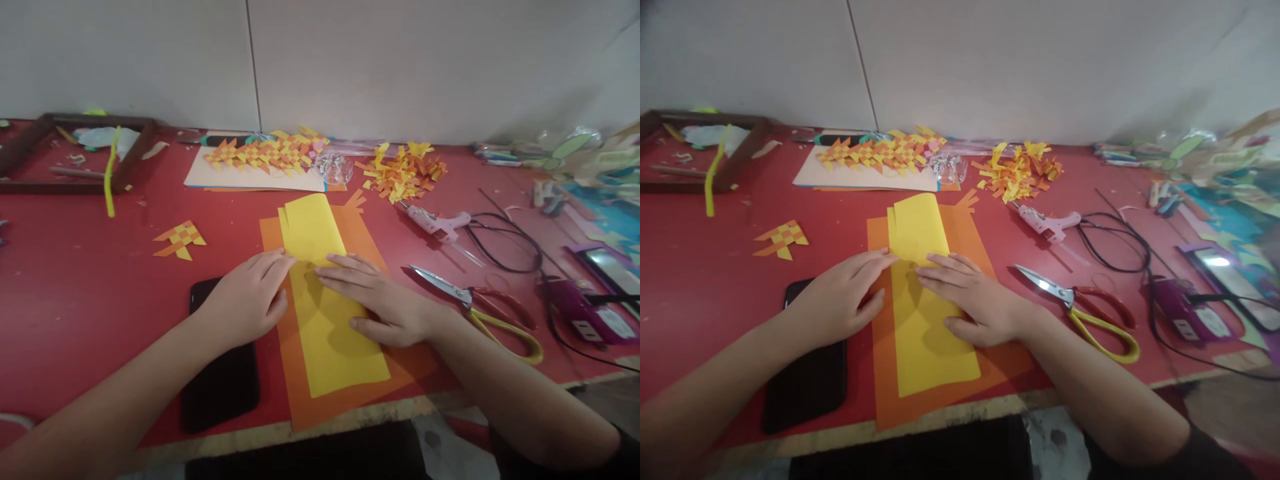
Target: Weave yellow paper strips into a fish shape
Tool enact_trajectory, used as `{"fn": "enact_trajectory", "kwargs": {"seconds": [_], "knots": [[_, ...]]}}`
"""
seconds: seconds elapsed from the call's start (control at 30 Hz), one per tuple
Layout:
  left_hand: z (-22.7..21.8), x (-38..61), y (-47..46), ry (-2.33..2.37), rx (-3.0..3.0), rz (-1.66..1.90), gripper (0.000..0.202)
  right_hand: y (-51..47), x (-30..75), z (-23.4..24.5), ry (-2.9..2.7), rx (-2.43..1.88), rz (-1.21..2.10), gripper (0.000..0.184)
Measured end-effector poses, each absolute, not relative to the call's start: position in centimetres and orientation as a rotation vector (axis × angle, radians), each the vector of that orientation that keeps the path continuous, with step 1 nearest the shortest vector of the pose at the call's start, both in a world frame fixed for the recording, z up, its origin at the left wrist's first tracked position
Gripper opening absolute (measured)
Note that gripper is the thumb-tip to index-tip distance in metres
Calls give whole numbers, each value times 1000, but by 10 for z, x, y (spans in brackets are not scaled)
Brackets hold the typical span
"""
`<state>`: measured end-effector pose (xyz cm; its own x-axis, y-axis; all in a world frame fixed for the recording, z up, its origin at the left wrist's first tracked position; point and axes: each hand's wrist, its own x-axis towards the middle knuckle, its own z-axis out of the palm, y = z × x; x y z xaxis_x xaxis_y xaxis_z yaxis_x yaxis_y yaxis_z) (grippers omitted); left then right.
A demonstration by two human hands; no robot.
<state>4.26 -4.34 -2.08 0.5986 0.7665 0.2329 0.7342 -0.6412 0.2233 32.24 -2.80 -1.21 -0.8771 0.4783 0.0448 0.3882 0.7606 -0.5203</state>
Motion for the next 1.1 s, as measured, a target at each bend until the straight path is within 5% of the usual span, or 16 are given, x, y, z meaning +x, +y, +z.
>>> {"fn": "enact_trajectory", "kwargs": {"seconds": [0.4, 1.1], "knots": [[-13, 47, -54, 1320, 2721, 399, 68, -35, 313, -6, -2839, -773, 672, 90], [-11, 49, -57, 1297, 2734, 424, 51, -35, 308, -4, -2832, -750, 675, 86]]}}
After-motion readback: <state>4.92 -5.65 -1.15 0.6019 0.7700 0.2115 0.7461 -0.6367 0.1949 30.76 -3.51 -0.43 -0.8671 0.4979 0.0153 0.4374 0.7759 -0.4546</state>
